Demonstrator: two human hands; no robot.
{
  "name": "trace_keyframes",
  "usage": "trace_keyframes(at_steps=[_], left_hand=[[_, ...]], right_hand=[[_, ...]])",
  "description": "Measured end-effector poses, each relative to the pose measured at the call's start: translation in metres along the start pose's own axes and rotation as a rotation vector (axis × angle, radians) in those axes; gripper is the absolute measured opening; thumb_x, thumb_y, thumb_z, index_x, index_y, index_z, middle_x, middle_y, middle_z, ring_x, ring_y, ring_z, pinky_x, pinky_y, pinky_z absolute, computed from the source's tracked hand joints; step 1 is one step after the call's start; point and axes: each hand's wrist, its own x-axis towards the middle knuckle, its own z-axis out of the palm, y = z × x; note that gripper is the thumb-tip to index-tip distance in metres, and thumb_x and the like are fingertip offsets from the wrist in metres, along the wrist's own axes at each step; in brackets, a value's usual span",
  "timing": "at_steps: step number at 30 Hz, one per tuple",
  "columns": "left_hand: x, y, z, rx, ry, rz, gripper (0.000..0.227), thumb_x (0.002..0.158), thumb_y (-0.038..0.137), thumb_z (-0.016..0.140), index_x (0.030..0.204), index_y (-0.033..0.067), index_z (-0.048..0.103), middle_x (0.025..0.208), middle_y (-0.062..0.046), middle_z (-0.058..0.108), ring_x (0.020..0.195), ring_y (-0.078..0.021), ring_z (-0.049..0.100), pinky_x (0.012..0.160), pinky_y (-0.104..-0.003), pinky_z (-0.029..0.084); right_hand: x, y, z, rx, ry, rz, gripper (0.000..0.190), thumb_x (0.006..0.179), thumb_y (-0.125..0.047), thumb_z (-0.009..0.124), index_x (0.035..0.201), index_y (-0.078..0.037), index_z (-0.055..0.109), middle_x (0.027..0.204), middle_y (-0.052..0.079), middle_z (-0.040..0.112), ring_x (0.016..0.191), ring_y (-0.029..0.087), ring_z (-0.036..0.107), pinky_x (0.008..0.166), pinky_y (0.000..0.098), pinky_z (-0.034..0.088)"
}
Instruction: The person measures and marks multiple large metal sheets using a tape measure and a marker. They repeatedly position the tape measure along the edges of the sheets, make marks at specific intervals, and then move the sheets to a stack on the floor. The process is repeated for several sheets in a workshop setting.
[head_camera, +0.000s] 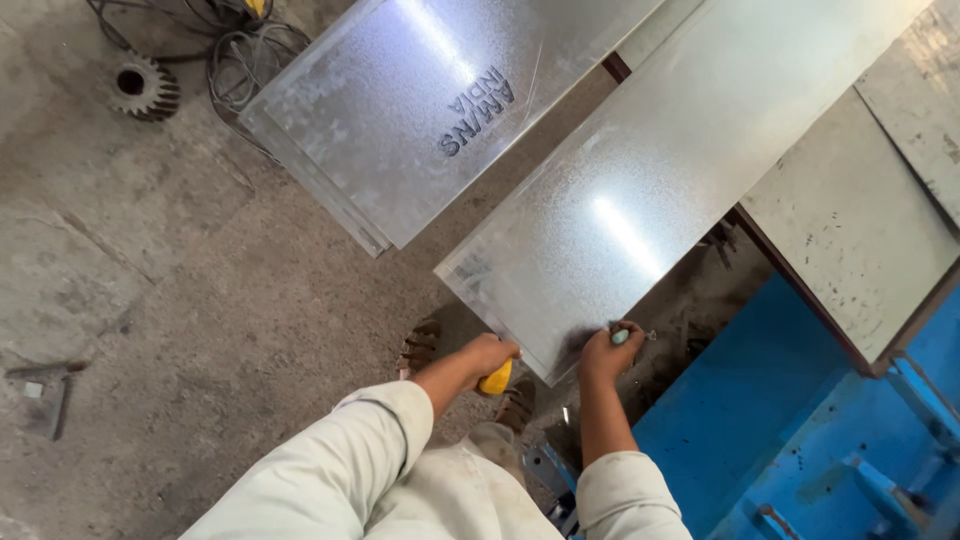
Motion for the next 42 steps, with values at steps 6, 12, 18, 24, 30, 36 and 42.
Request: trace_keyframes(at_steps=[6,12,18,24,30,36,42], left_hand=[[0.027,-0.023,-0.029,-0.053,0.115,0.067,0.078,0.084,0.032,0.074,0.147,-0.0001,0.040,0.116,-0.016,0.064,0.097,-0.0268,0.068,0.077,-0.046,0.058],[0.023,-0.012,-0.035,-0.019,0.051,0.011,0.079,0.088,0.035,0.071,0.150,-0.0024,0.041,0.127,-0.021,0.063,0.101,-0.0268,0.066,0.080,-0.045,0.056],[-0.001,-0.014,-0.064,0.012,0.041,0.082,0.062,0.088,0.026,0.068,0.146,0.0119,0.050,0.117,-0.010,0.067,0.094,-0.0220,0.066,0.079,-0.042,0.055],[-0.035,-0.063,-0.146,-0.063,0.146,0.294,0.042,0.085,0.019,0.070,0.127,0.0105,0.071,0.104,-0.009,0.075,0.088,-0.0195,0.067,0.077,-0.035,0.055],[-0.090,-0.108,-0.207,-0.165,0.453,0.350,0.041,0.085,0.021,0.071,0.125,0.0093,0.074,0.104,-0.009,0.077,0.089,-0.0195,0.067,0.079,-0.034,0.054],[-0.117,-0.140,-0.217,-0.322,0.497,0.278,0.044,0.088,0.023,0.068,0.130,0.0107,0.071,0.110,-0.008,0.077,0.093,-0.0183,0.070,0.081,-0.032,0.054],[-0.109,-0.152,-0.203,-0.403,0.526,0.313,0.043,0.085,0.020,0.069,0.127,0.0078,0.073,0.106,-0.009,0.077,0.088,-0.0197,0.069,0.077,-0.033,0.056]], right_hand=[[-0.019,-0.024,-0.006,-0.100,-0.013,-0.012,0.027,0.088,0.006,0.059,0.112,-0.005,0.050,0.103,0.010,0.057,0.094,0.021,0.057,0.089,0.0350,0.050],[-0.027,-0.032,-0.003,-0.190,-0.023,-0.021,0.028,0.090,0.003,0.059,0.116,-0.005,0.051,0.106,0.012,0.058,0.096,0.024,0.058,0.087,0.0371,0.049],[-0.027,-0.052,-0.010,-0.189,-0.044,-0.113,0.034,0.089,-0.003,0.063,0.119,-0.004,0.048,0.109,0.013,0.058,0.099,0.026,0.060,0.091,0.0370,0.048],[-0.049,-0.108,0.072,0.393,-0.312,-0.061,0.027,0.102,-0.011,0.070,0.114,-0.009,0.046,0.103,0.013,0.059,0.092,0.024,0.060,0.081,0.0383,0.052],[-0.076,-0.188,0.191,0.818,-0.736,0.619,0.039,0.095,-0.007,0.075,0.103,-0.012,0.038,0.084,0.011,0.057,0.067,0.022,0.063,0.055,0.0369,0.059],[-0.103,-0.233,0.229,0.364,-0.618,0.519,0.065,0.080,0.000,0.081,0.122,-0.013,0.033,0.087,0.013,0.062,0.063,0.024,0.064,0.052,0.0397,0.058],[-0.112,-0.228,0.232,0.365,-0.603,0.622,0.057,0.080,0.002,0.076,0.124,-0.011,0.041,0.091,0.014,0.065,0.066,0.026,0.065,0.054,0.0401,0.059]])
